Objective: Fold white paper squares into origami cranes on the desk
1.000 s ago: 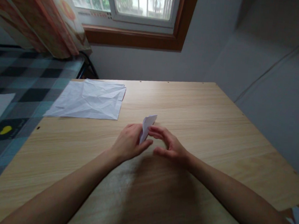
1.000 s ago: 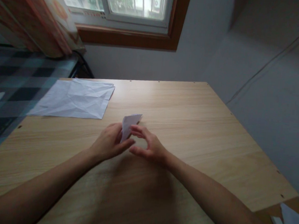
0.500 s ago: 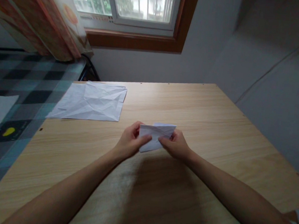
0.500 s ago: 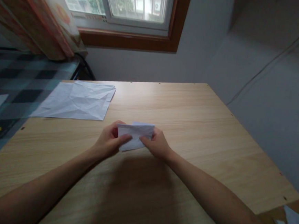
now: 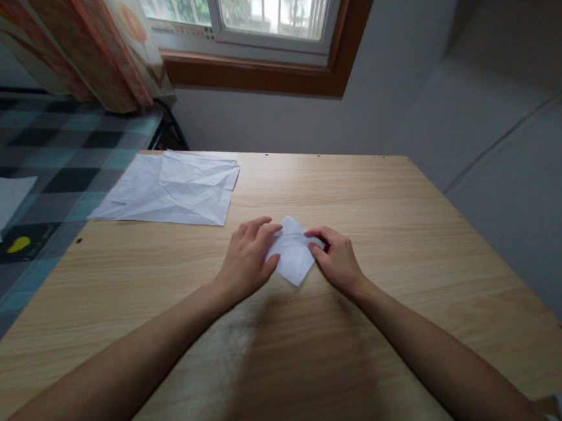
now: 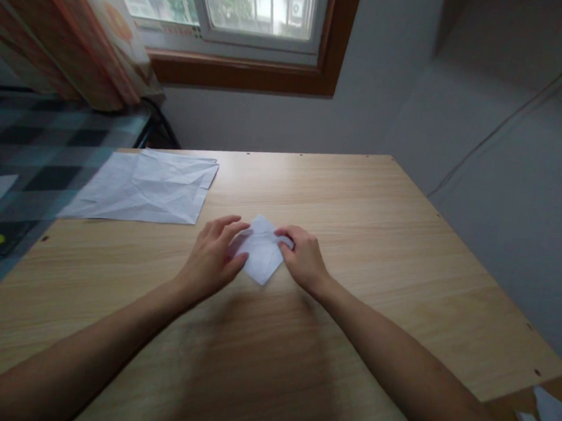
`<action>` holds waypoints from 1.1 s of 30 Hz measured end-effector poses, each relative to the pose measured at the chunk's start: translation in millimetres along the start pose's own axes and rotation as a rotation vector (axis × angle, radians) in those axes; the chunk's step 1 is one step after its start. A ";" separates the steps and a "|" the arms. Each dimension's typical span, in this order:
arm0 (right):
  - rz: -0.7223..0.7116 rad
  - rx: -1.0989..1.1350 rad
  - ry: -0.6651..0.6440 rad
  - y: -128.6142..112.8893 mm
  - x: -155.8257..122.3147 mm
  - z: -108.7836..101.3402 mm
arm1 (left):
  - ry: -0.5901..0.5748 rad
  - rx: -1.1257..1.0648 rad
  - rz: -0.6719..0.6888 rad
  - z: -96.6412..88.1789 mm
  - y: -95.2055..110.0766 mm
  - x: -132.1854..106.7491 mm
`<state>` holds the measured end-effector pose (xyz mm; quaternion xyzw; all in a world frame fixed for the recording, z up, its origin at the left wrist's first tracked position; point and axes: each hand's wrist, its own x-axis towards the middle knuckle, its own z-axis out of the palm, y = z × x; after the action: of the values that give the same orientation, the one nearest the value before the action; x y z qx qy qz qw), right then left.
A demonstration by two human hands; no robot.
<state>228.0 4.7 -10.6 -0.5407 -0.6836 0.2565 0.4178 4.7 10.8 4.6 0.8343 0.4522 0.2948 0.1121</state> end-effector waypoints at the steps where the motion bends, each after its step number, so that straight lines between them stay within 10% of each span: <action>1: -0.048 -0.096 0.006 -1.3 -0.2 -1.5 | -0.033 0.068 0.074 0.0 0.1 -0.6; 5: -0.197 -0.405 0.015 -6.6 -5.9 -0.3 | -0.299 0.201 0.224 -0.8 2.1 -1.4; 10: -0.343 -0.583 -0.346 -8.3 -14.0 9.9 | -0.385 0.306 0.185 -0.4 4.2 -3.0; 23: -0.675 -0.644 -0.375 -18.1 -22.8 -10.2 | -0.383 0.413 0.114 -2.3 2.7 -4.6; 33: -0.613 -0.721 -0.316 -12.3 -16.0 -15.1 | -0.213 0.372 0.107 -6.1 3.9 -2.8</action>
<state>235.4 -15.5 2.4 -0.3794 -0.9112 -0.0517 0.1517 2.7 5.8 10.2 0.8898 0.4396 0.1219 -0.0123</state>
